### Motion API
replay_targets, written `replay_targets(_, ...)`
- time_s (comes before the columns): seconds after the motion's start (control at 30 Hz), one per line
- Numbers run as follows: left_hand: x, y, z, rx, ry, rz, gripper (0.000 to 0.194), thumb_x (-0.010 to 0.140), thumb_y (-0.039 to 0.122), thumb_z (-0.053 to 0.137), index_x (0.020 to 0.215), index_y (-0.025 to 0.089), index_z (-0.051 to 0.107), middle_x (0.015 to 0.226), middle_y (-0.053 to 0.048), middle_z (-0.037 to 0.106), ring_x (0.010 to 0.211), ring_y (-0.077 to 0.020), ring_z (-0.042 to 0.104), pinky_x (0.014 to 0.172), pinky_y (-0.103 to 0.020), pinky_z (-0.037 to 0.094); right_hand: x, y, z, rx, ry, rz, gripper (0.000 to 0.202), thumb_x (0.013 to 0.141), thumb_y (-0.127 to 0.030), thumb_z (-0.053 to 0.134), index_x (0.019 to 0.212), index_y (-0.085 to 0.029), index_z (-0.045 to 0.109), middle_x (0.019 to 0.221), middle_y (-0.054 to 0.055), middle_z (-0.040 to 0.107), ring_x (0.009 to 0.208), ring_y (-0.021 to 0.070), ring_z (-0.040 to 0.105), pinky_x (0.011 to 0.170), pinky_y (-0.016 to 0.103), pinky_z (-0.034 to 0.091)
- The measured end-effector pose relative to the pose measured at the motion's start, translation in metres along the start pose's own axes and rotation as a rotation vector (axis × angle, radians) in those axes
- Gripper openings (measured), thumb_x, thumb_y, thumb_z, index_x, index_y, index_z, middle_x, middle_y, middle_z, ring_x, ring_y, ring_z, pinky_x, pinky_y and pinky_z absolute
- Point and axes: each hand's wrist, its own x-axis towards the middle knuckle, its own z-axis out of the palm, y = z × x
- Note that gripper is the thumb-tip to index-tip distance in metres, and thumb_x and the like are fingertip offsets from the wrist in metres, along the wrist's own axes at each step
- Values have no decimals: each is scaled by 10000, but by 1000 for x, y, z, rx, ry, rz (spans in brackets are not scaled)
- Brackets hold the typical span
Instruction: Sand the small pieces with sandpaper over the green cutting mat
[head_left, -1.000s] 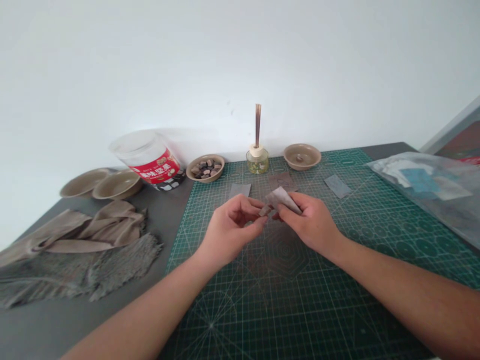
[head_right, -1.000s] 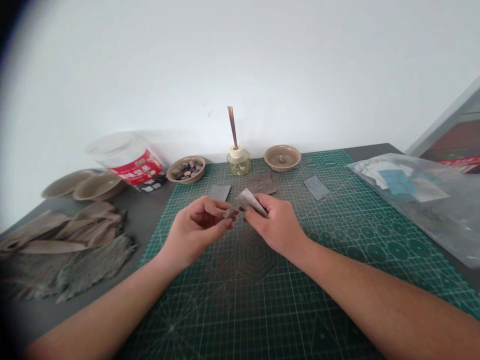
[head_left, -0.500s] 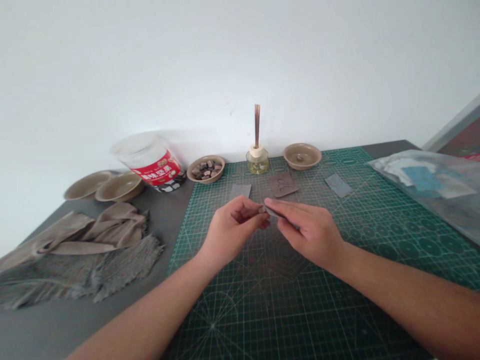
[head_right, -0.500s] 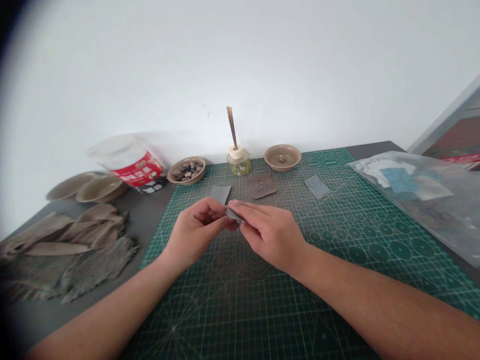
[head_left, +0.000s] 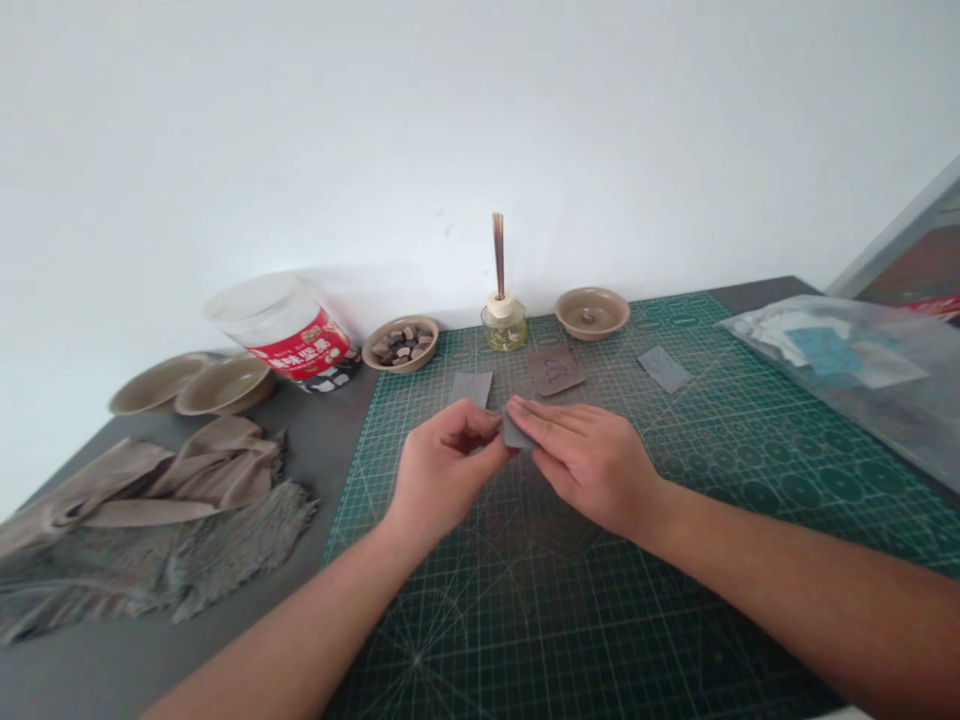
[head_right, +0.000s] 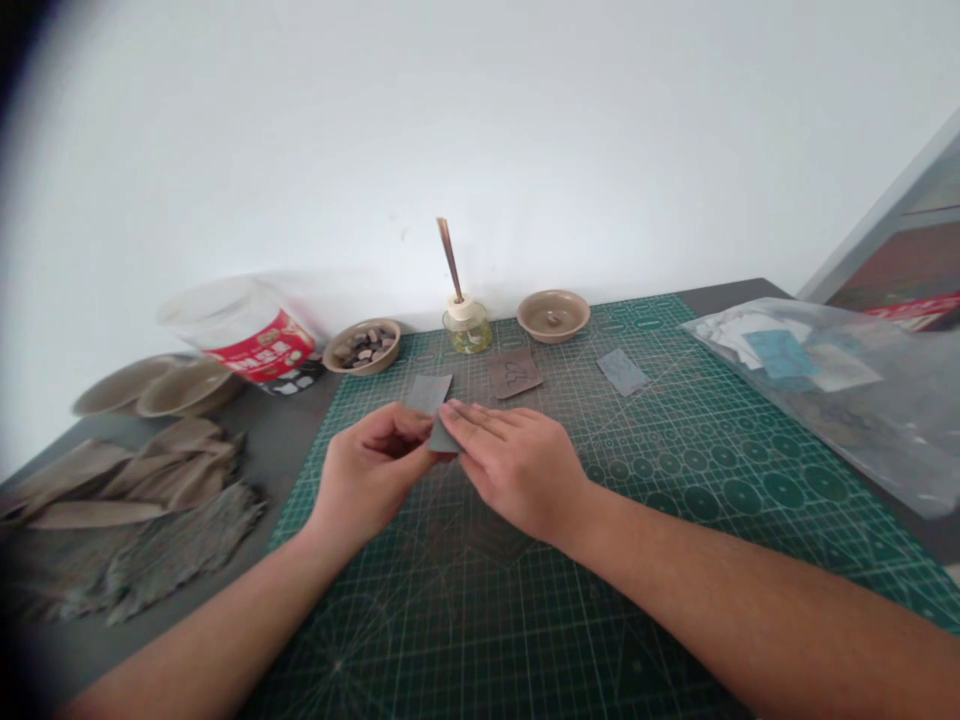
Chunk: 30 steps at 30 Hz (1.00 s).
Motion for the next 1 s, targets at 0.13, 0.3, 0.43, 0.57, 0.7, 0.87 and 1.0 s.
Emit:
replay_targets(0.13,-1,0,1,12,-9,8,165,772,227,767,726,167,621,688,7,637,646,-121,567,610,-236,463,0,-1,-2,3,-23,2,374,979,-162,499,1334,-126,612,1346,93,648,1209,217,652,994,387,550)
replay_targets(0.3,0,-1,2,28,8,18,173,773,234,764,711,165,619,670,9,629,630,-117,555,590,-229,451,-1,-2,-2,-15,-44,46,373,979,-163,502,1334,-154,617,1339,60,655,1216,222,646,1014,393,530)
replay_targets(0.43,0,0,2,42,0,19,181,779,226,756,693,164,609,648,14,618,617,-111,544,577,-221,443,-2,-2,-1,-15,-52,25,378,984,-170,499,1346,-148,604,1358,63,641,1216,217,646,997,390,528)
replay_targets(0.57,-2,1,2,29,19,23,174,785,255,764,724,168,626,685,4,648,639,-115,568,593,-223,461,-2,-3,-2,-3,-20,35,369,974,-154,511,1328,-114,610,1319,80,670,1183,211,666,962,378,535)
replay_targets(0.7,-3,1,2,33,35,25,168,787,251,762,720,171,630,684,4,652,631,-116,574,590,-225,472,-1,-3,-2,3,-23,19,375,971,-157,516,1335,-128,603,1334,80,660,1179,205,667,935,372,533)
replay_targets(0.87,-3,2,1,73,41,71,131,777,231,770,745,173,657,724,-6,681,661,-126,606,616,-234,494,-1,-4,-1,25,-17,69,382,968,-157,523,1341,-115,598,1296,84,689,1156,202,677,925,358,530)
replay_targets(1.0,-4,2,0,97,42,77,104,794,220,756,765,178,665,741,-7,693,678,-133,626,628,-241,507,-1,-5,-2,33,-12,121,380,967,-165,531,1338,-135,607,1266,70,709,1085,197,706,888,346,538)
